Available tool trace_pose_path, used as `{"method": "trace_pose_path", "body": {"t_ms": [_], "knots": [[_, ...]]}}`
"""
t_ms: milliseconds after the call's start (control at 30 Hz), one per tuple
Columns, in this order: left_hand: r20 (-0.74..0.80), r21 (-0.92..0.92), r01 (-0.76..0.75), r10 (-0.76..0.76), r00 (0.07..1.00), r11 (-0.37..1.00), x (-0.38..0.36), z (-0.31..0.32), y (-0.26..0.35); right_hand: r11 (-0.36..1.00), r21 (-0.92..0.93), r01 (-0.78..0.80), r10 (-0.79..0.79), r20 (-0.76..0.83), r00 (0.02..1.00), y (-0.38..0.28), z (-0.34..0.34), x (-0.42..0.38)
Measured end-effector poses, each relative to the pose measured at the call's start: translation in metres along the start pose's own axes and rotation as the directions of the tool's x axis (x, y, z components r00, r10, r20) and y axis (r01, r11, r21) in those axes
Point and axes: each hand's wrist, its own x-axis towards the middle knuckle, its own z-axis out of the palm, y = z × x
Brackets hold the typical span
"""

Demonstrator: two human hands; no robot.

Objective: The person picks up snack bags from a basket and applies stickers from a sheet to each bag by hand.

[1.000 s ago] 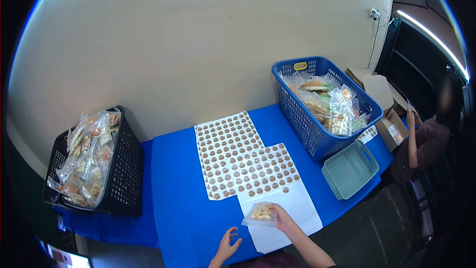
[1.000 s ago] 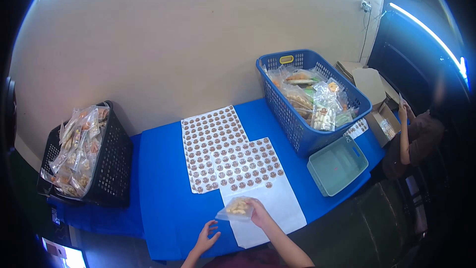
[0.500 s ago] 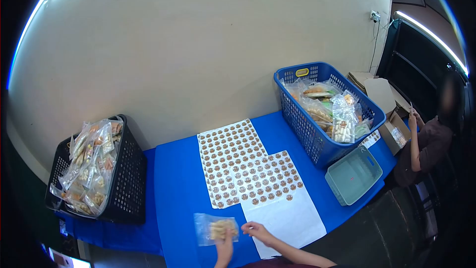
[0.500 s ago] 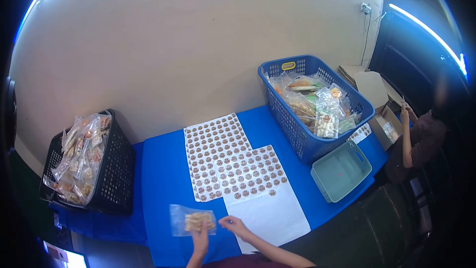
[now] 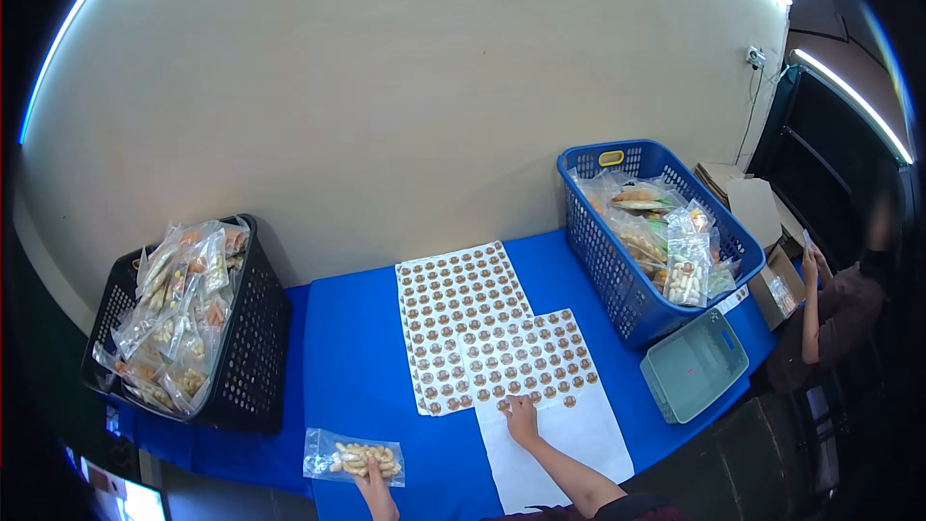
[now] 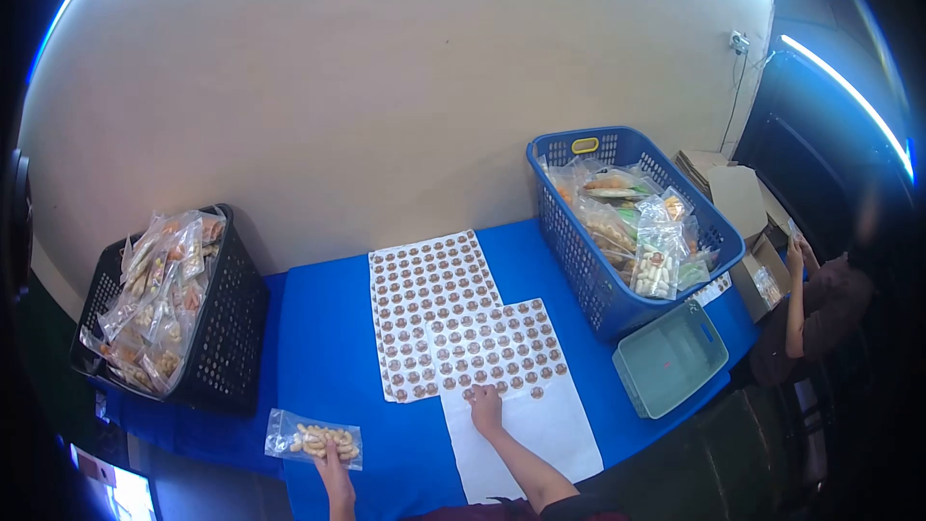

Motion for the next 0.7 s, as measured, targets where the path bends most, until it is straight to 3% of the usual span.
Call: {"method": "trace_pose_path", "body": {"t_ms": [133,233,333,467,700], "knots": [[0.104,0.062,0.031,-0.038,0.994,0.998,-0.005,0.009,-0.001,0.993,-0.107,-0.058,0.062,0.036,0.997,-0.003,0.005,-0.003],[0.159,0.148,-0.049,0.025,0.987,0.988,-0.008,0.023,0.009,0.969,-0.157,-0.190,0.201,0.054,0.978,-0.010,0.010,-0.001],[0.199,0.164,-0.078,0.044,0.979,0.983,-0.005,0.022,0.012,0.974,-0.119,-0.193,0.180,-0.112,0.977,-0.017,0.012,-0.005],[0.238,0.202,-0.077,0.028,0.971,0.976,-0.008,0.014,0.029,0.978,-0.138,-0.157,0.144,-0.097,0.985,-0.010,0.015,-0.010],[0.024,0.301,-0.204,0.207,0.978,0.931,-0.009,-0.041,0.059,0.969,-0.127,-0.214,0.226,0.082,0.971,0.002,0.016,-0.001]]}}
